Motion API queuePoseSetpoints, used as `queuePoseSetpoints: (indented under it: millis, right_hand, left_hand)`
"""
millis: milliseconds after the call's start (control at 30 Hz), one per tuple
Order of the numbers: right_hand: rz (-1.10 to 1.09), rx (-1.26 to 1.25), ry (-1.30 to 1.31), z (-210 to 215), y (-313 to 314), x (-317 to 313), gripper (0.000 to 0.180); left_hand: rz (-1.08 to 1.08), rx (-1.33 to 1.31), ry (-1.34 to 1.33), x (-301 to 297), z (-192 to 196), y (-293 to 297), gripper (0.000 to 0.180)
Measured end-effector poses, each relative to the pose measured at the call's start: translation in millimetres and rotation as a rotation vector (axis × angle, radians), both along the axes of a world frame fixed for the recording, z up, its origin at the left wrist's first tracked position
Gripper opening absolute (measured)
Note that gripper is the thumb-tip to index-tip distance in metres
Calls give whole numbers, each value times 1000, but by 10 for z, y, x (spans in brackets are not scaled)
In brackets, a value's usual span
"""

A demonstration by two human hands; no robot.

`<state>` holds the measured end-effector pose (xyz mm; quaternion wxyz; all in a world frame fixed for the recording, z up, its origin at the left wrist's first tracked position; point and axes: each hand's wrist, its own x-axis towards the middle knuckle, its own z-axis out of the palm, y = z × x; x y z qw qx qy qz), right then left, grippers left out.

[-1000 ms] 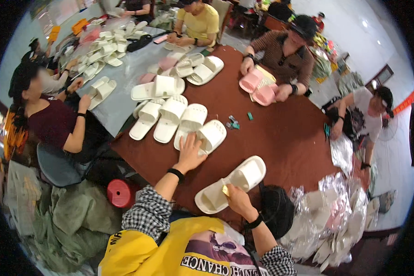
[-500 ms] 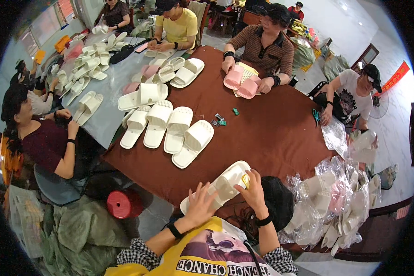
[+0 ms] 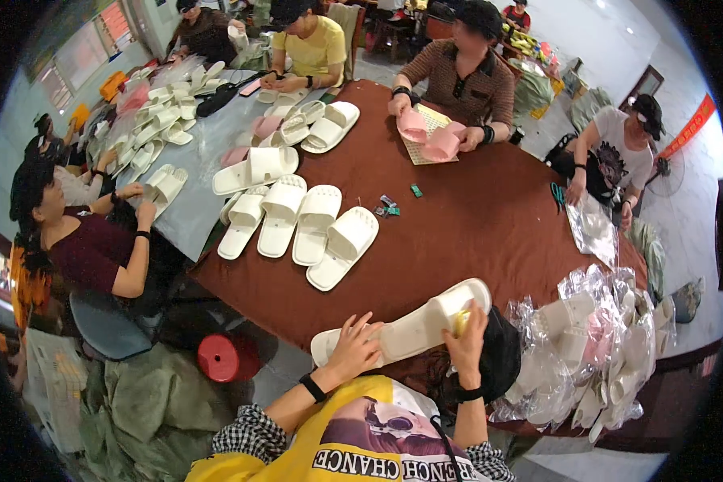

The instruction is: Peeling size/brand stickers from a sheet and applying them to the soles and straps of slippers.

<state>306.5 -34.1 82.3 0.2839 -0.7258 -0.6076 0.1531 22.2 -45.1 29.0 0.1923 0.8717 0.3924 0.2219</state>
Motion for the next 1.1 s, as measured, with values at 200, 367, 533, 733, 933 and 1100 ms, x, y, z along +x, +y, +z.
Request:
queuePoseSetpoints:
  millis: [200,367,533,733,933,1100]
  right_hand:
    - [-367,291,371,399,-108,759,78]
    - [-527,456,942,1113,-225,1058,70]
    - [-576,533,832,1430,-505,1142,67]
    - [-358,508,714,1567,-504,910,70]
    - [-19,280,548,1211,-194,653,80]
    - [177,114,178,947,42,226,83]
  left_hand:
    - [450,-177,54,-10,341,-103,87]
    - [597,-386,29,-164,267,-173,87]
    - [466,-421,73,-146,384,-148,77]
    - [137,-98,200,-92,885,398,67]
    - [-277,38,107,89,912,981,52]
    - [-239,31,215,82,587,939,61]
